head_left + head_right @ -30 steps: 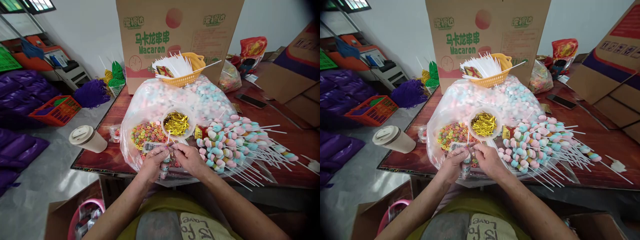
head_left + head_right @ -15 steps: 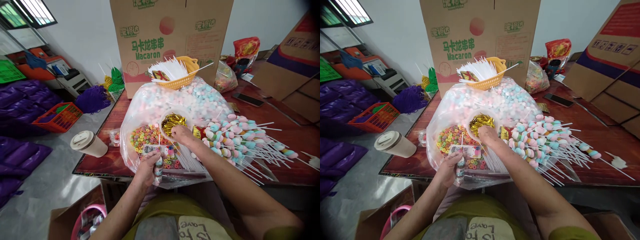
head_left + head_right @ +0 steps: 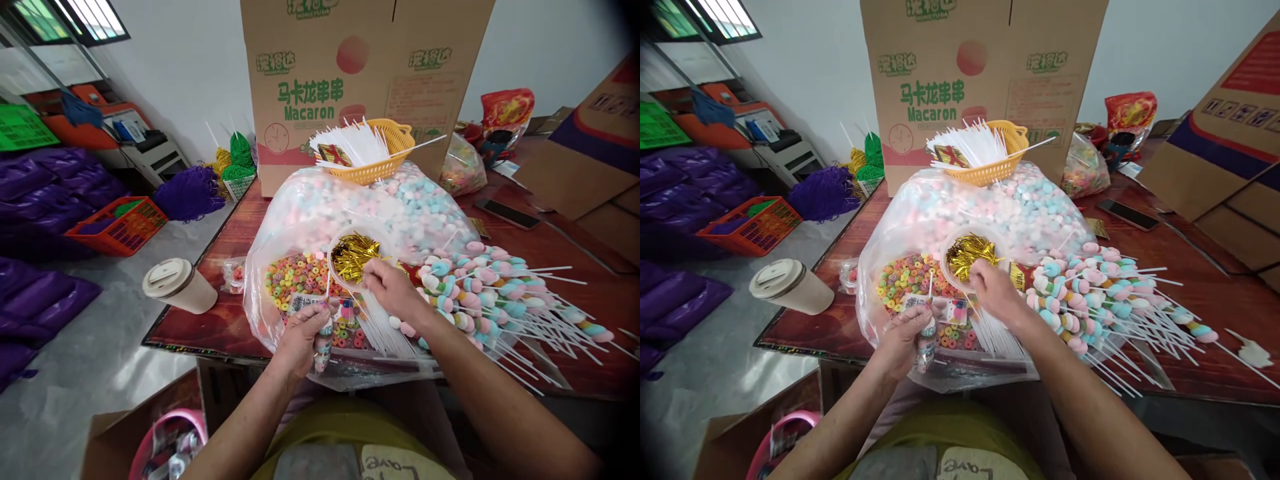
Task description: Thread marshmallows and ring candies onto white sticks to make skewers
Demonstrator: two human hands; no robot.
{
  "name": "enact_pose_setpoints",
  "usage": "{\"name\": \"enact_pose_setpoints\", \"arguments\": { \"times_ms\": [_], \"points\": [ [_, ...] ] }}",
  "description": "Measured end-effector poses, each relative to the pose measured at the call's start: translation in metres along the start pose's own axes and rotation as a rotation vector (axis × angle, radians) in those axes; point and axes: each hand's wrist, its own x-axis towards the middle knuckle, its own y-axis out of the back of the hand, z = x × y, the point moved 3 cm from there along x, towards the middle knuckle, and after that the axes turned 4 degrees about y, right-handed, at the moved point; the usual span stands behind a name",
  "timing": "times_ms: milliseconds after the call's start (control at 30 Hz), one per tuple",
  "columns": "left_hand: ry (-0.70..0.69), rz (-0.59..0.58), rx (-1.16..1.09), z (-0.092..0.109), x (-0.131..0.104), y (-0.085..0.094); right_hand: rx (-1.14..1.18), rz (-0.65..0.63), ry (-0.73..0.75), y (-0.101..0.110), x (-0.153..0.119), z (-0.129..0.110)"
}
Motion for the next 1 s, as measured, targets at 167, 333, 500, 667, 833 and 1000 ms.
{"name": "enact_pose_setpoints", "arguments": {
  "times_ms": [167, 333, 500, 667, 833, 1000],
  "points": [
    [-0.075, -0.041, 0.015, -0.003, -0.002, -0.012, 0.377, -0.045, 0.047, -0.022, -0.053, -0.034],
    [-0.056, 0.011, 0.001, -0.002, -0.002, -0.012, 0.451, 0.137, -0.018, -0.010, -0.076, -0.026],
    [-0.007, 0.037, 0.141, -0.005, -0.004, -0.019, 0.543, 0.107, 0.181, 0.003, -0.076, -0.043],
    [0.055, -0.014, 0.327, -0.013, -0.015, -0.017, 0.551, -0.017, 0.187, -0.022, -0.064, -0.048],
    [0.084, -0.061, 0.307, -0.018, -0.020, -0.009, 0.331, -0.066, 0.061, -0.028, -0.067, -0.044],
    [0.057, 0.079, 0.163, -0.019, -0.015, -0.014, 0.385, 0.161, -0.063, -0.030, -0.080, -0.042]
  ]
}}
